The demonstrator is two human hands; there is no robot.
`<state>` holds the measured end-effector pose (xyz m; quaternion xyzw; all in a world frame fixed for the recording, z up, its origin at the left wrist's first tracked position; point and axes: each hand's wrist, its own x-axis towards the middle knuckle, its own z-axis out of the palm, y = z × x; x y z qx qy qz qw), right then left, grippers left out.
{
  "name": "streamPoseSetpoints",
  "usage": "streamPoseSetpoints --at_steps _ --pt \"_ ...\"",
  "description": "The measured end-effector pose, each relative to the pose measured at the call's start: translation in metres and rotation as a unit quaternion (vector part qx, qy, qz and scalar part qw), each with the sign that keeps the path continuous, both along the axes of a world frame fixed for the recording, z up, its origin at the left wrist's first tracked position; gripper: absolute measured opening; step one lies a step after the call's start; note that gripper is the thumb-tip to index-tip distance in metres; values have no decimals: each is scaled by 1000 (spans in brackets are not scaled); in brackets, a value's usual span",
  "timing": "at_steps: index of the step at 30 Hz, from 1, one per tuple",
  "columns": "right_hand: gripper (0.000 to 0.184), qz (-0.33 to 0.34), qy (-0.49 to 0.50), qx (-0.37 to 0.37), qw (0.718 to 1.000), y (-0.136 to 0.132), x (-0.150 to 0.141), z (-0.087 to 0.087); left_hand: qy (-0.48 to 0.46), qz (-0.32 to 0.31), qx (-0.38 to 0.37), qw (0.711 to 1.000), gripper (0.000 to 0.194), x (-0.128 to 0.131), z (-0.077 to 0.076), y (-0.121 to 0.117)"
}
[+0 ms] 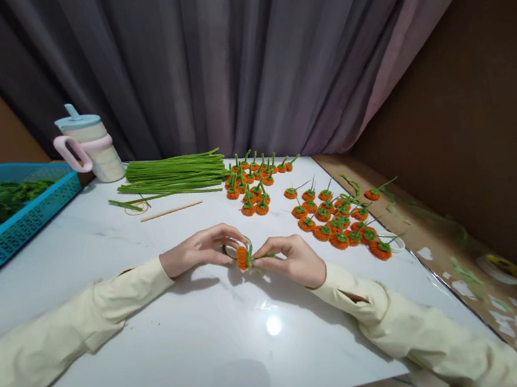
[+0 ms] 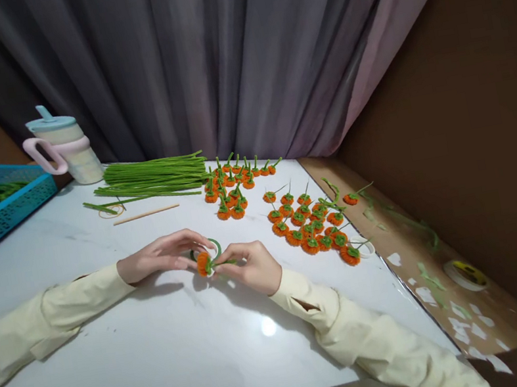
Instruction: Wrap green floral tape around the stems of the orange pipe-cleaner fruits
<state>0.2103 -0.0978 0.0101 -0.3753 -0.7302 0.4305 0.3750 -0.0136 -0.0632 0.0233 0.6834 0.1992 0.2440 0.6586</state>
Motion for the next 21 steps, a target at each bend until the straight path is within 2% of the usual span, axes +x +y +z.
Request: streamPoseSetpoints --at_steps 2,4,6,9,12,14,16,19,21 --pt "21 13 66 -146 987 0 -1 2 42 -27 167 985 38 -1 9 -2" --pt "25 31 112 -233 965 0 -2 5 85 -31 311 946 36 -1 17 -7" --pt "27 42 138 -278 950 -1 -3 8 121 -29 392 911 27 1 21 -12" --pt "28 60 155 -305 938 -3 -5 11 146 -26 441 885 22 4 20 -16" --pt "27 73 155 -304 937 -3 -7 11 124 -41 448 884 25 5 18 -17" --pt "27 76 152 -293 941 -3 -7 9 106 -44 427 897 23 5 17 -18" --pt "27 76 140 -265 951 -4 -6 9 98 -21 387 916 18 6 16 -19" --pt "24 80 94 -170 978 -7 -3 10 86 21 292 952 13 9 15 -22" --pt "20 80 48 -74 993 -9 -1 13 67 28 185 980 13 11 14 -23"
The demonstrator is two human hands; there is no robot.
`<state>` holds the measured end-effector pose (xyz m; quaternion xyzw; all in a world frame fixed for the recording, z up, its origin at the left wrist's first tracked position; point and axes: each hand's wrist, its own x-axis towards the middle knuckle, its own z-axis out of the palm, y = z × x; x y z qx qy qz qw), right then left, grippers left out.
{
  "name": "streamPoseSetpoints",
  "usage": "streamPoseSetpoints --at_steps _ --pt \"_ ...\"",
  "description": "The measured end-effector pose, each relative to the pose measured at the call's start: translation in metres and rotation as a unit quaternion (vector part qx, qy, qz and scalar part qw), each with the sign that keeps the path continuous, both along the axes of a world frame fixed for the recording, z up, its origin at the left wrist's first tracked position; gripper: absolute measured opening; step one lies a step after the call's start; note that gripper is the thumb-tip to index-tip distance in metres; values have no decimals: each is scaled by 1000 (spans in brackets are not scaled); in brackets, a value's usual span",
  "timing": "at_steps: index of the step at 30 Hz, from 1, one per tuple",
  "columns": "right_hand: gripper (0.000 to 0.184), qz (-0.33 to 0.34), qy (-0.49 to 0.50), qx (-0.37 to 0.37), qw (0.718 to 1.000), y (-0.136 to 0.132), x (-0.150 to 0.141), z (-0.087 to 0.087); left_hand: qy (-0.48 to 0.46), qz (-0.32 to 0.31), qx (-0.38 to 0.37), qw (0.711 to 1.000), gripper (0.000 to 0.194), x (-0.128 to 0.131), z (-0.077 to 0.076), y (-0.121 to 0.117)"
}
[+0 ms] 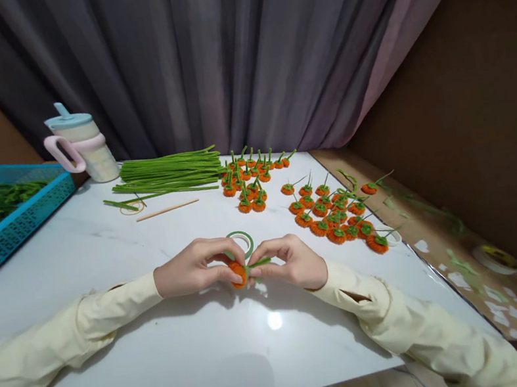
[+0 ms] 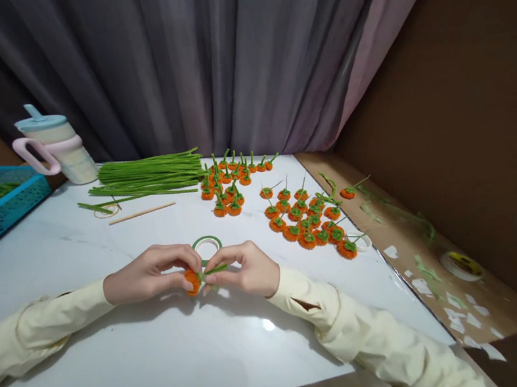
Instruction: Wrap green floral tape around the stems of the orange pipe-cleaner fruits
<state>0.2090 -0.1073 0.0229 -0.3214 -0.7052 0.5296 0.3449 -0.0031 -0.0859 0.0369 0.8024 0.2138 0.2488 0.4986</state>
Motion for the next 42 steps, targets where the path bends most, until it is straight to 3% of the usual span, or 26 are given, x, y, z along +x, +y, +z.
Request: streamPoseSetpoints --at_steps 4,7,9,13,16,19,21,24,29,32,35,42 --pt "13 -30 -55 205 977 -4 2 3 -39 15 -172 984 20 2 -5 2" --pt "12 -34 -59 274 959 -6 0 3 -54 17 -239 969 26 3 -9 4" --pt "12 -36 -58 258 964 -6 0 2 -66 10 -280 958 29 2 -11 4" --pt "13 -52 -44 139 988 -3 0 0 -85 -2 -348 934 29 1 -12 6" --pt "12 -88 -35 101 990 0 -1 -3 -89 -31 -401 911 32 1 -13 8" --pt "13 -100 -4 53 994 2 -4 -8 -93 -23 -391 915 33 1 -16 10" --pt "20 -76 50 -39 995 4 -6 -12 -93 13 -351 932 32 0 -20 11" --pt "32 -36 123 -183 975 9 -7 -19 -77 60 -246 964 30 -3 -27 10" --pt "38 -31 173 -280 944 21 -3 -24 -50 141 -19 989 23 -7 -40 4" --pt "34 -16 189 -296 936 24 -1 -23 -25 170 188 967 15 -9 -44 3" --pt "28 7 179 -285 942 24 0 -23 -10 119 353 928 16 -9 -45 6" --pt "22 -18 163 -219 962 21 -2 -27 22 63 471 880 34 -9 -44 10"
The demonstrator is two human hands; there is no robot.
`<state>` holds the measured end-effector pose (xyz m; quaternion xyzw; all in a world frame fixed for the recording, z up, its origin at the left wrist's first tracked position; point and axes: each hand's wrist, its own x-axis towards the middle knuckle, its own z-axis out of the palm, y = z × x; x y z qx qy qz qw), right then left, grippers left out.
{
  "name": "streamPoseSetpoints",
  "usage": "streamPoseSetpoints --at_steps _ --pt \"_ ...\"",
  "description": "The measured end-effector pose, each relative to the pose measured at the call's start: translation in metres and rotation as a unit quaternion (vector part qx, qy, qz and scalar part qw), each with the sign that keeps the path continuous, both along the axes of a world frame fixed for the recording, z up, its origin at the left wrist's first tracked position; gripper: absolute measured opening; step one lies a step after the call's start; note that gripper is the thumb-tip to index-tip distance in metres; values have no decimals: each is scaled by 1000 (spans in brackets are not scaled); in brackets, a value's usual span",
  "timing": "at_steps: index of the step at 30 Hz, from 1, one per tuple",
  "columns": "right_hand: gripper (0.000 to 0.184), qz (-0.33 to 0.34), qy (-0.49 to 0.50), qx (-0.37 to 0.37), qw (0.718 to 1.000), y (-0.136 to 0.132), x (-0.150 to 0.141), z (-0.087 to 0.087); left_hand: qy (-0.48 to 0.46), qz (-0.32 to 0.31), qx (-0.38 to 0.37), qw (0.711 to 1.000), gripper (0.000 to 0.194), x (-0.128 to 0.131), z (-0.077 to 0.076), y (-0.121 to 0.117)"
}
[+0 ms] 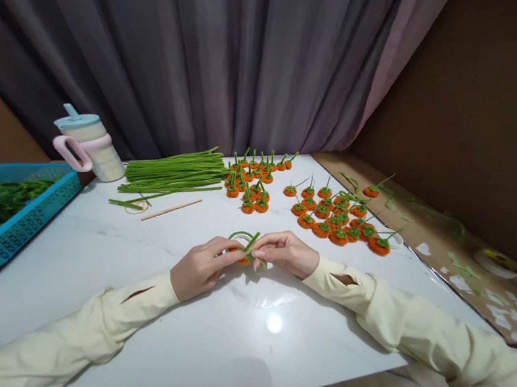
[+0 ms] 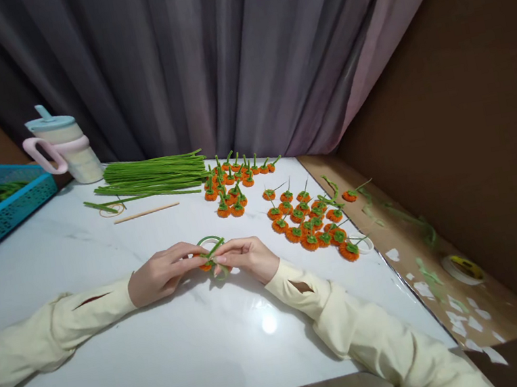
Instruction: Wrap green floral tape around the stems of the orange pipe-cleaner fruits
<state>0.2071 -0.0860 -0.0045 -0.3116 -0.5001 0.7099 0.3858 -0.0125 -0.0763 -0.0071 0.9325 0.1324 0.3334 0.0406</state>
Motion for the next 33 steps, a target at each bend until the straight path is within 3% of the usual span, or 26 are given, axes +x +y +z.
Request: streamPoseSetpoints --at_steps 10,15,20,27,33 --pt "25 -4 -60 89 994 -7 -1 2 -19 -12 33 999 29 4 0 -1" --pt "53 1 -70 113 991 -10 -2 2 -46 -9 -13 999 25 5 -3 -2" --pt "80 -14 -57 105 993 -11 -4 2 -36 -1 -12 999 25 4 -3 -3" --pt "52 0 -50 82 995 -12 -7 4 -25 -4 13 1000 26 4 -3 -2" --pt "48 -2 -45 114 993 -13 -6 3 -20 -1 14 1000 24 5 -3 -3"
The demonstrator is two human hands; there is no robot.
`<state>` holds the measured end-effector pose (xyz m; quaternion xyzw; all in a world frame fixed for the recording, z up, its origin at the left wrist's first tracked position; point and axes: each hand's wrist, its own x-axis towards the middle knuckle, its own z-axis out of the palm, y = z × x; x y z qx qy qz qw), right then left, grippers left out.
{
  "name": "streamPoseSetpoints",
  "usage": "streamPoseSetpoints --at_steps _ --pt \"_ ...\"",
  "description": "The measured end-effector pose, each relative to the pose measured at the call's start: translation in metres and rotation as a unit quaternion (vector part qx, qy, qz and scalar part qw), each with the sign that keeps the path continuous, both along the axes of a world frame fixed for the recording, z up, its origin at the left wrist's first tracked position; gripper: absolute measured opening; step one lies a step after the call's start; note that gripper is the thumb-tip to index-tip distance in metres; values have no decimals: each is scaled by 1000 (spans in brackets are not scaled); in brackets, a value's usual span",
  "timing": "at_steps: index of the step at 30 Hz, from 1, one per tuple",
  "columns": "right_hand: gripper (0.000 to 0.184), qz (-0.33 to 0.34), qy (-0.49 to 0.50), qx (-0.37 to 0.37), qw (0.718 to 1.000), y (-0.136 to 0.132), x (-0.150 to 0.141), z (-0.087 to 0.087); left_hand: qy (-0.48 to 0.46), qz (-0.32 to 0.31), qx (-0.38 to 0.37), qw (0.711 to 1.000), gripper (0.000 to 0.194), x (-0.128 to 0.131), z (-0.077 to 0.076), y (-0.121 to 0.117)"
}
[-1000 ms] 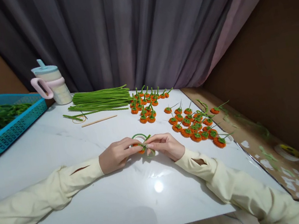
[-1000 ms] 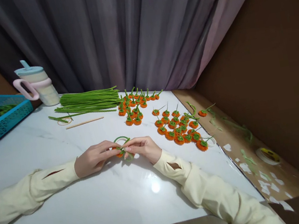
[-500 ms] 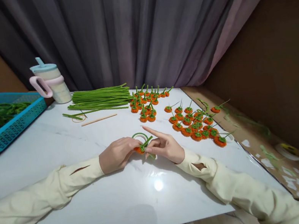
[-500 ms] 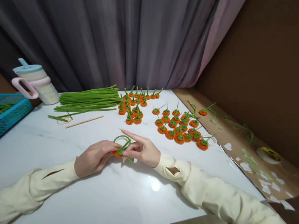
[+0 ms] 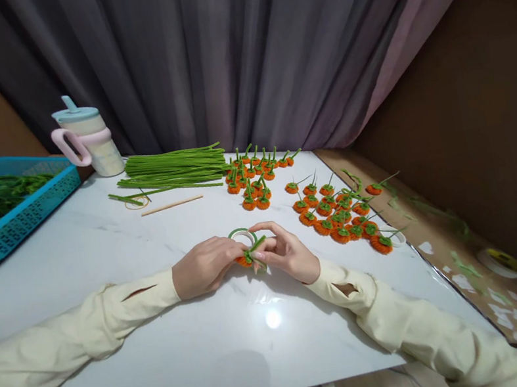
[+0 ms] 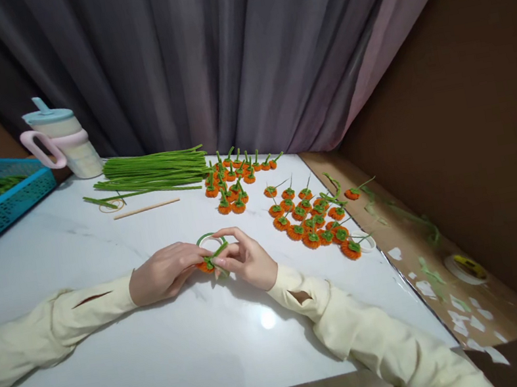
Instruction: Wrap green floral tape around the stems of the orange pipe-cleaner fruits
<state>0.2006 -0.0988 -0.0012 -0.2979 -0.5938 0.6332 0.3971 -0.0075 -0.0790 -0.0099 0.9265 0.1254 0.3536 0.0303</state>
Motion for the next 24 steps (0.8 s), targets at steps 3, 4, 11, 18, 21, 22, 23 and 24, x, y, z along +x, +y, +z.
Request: streamPoseSetpoints --at_steps 3,4,11,18,21,22,23,24 --pt "50 -1 -5 23 1000 -2 1 -1 9 13 -12 1000 22 0 0 -1" --pt "50 -4 -10 32 999 -2 1 -2 12 17 -14 1000 21 0 0 -1" --pt "44 -31 -34 46 998 -2 0 -4 -2 6 20 1000 21 0 0 -1" --pt "43 -47 -49 38 997 -1 0 -4 -16 -21 14 1000 22 1 2 -1" --pt "41 -46 -47 38 997 -1 0 -4 -20 -21 20 999 23 1 3 -2" --pt "41 -44 -44 36 997 -1 0 -4 -21 -21 23 999 24 1 3 -2" --pt "40 -41 -41 34 998 0 0 -5 -21 -20 26 999 24 1 3 -2" --pt "40 -40 -37 32 998 0 0 -5 -21 -20 29 999 24 1 3 -2"
